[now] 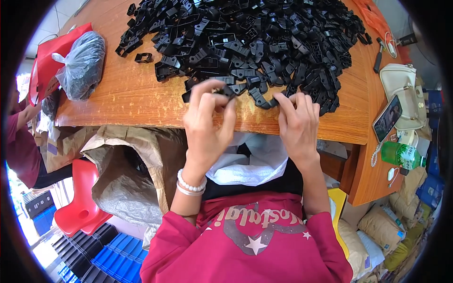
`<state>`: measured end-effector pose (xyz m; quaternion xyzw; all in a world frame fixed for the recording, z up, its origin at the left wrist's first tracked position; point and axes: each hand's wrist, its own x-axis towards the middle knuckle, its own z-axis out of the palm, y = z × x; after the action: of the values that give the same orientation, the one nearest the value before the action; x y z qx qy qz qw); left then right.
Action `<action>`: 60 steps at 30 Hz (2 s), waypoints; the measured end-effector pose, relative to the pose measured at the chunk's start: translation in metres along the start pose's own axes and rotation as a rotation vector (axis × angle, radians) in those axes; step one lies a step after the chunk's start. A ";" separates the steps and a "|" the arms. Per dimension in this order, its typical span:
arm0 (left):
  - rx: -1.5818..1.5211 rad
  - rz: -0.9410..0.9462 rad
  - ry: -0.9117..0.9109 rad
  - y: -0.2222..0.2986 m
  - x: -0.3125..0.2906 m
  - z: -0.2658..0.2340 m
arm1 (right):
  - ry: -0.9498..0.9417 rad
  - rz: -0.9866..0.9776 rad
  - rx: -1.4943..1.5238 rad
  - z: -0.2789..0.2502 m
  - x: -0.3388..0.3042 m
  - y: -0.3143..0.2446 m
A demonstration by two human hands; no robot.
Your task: Assembling two black plastic components by snapping them together and placing them in a collection bag.
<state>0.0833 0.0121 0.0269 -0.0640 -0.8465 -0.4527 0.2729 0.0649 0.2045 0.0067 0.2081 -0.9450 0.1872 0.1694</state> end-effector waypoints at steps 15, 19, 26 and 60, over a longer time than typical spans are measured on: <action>-0.872 -0.834 -0.434 0.000 -0.045 0.010 | 0.269 0.240 0.567 -0.006 -0.032 -0.014; -1.023 -0.807 -0.454 0.008 -0.040 0.007 | 0.093 0.181 0.872 -0.020 -0.032 -0.018; -0.848 -0.739 -0.493 0.019 -0.041 0.006 | 0.198 0.019 0.700 -0.015 -0.032 -0.021; -0.460 -0.459 -0.494 0.009 -0.033 0.013 | 0.252 0.159 0.970 -0.013 -0.038 -0.004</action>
<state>0.1090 0.0321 0.0112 -0.0395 -0.7554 -0.6505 -0.0685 0.1023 0.2192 0.0046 0.1658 -0.7342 0.6407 0.1513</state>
